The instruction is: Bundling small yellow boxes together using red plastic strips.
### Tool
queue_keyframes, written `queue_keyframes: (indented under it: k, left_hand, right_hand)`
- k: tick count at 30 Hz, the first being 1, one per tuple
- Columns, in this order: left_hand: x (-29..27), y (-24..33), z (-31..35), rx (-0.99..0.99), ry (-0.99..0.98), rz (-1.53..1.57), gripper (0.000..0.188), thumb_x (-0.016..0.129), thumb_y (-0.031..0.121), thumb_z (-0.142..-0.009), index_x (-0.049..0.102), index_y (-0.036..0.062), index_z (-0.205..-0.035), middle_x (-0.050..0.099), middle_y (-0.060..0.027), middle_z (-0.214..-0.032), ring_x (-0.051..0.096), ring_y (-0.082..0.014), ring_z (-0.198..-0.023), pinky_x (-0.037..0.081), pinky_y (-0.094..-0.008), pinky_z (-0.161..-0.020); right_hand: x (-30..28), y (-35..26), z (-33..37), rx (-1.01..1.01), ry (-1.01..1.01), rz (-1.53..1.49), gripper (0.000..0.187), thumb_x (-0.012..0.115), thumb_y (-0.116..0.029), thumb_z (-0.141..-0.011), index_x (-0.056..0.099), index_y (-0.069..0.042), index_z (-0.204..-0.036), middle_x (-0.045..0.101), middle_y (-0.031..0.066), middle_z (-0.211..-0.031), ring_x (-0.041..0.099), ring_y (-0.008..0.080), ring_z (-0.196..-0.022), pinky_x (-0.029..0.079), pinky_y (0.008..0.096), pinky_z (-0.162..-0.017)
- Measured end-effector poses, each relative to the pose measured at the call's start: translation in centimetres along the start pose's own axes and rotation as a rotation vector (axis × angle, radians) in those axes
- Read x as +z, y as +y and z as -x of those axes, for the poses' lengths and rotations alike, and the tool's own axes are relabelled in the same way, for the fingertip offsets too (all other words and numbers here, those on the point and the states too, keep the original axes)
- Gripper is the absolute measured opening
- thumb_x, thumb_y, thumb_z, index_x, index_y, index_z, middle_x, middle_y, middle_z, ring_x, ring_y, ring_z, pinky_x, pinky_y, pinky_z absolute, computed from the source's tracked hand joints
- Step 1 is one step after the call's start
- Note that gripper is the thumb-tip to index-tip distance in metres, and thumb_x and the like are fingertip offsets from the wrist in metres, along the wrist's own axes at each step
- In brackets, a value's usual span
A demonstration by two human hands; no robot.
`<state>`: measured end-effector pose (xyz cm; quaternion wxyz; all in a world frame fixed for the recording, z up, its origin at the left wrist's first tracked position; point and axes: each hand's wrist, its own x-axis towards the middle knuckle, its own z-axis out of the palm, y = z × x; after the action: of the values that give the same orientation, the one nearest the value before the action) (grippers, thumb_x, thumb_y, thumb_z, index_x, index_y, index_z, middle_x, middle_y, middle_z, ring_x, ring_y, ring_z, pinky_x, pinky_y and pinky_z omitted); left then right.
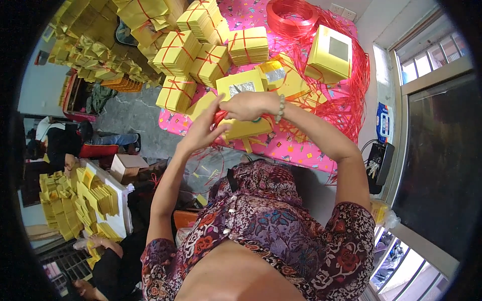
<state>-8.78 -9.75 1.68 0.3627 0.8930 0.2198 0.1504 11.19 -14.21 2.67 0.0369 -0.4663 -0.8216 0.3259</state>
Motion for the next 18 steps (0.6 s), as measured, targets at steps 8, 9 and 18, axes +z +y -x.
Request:
queue_keyframes:
  k: [8, 9, 18]
  left_hand:
    - [-0.8, -4.6, 3.6, -0.109, -0.044, -0.28, 0.031, 0.047, -0.001, -0.077, 0.049, 0.0052, -0.108, 0.06, -0.0209, -0.073, 0.06, -0.0383, -0.072, 0.046, -0.0464, -0.06]
    - [-1.3, -5.9, 4.9, -0.137, -0.012, -0.286, 0.03, 0.048, -0.001, -0.076, 0.05, 0.0053, -0.106, 0.06, -0.0214, -0.074, 0.06, -0.0382, -0.073, 0.046, -0.0466, -0.061]
    - [-2.7, -9.2, 9.1, -0.193, -0.194, -0.411, 0.047, 0.062, 0.013, -0.076, 0.047, 0.0053, -0.12, 0.055, -0.0229, -0.107, 0.054, -0.0381, -0.098, 0.044, -0.0449, -0.081]
  right_hand:
    - [1.1, 3.1, 4.7, 0.221, 0.009, -0.02, 0.026, 0.044, -0.027, -0.092, 0.044, -0.003, -0.101, 0.06, 0.0223, -0.085, 0.058, 0.0407, -0.081, 0.043, 0.0486, -0.07]
    - [1.3, 4.0, 5.9, 0.218, 0.007, -0.018, 0.026, 0.044, -0.027, -0.092, 0.044, -0.003, -0.101, 0.06, 0.0223, -0.085, 0.058, 0.0407, -0.081, 0.043, 0.0486, -0.07]
    - [2.0, 3.2, 7.6, 0.388, 0.108, 0.101, 0.015, 0.045, -0.015, -0.086, 0.047, -0.003, -0.096, 0.06, 0.0213, -0.08, 0.06, 0.0379, -0.077, 0.046, 0.0479, -0.067]
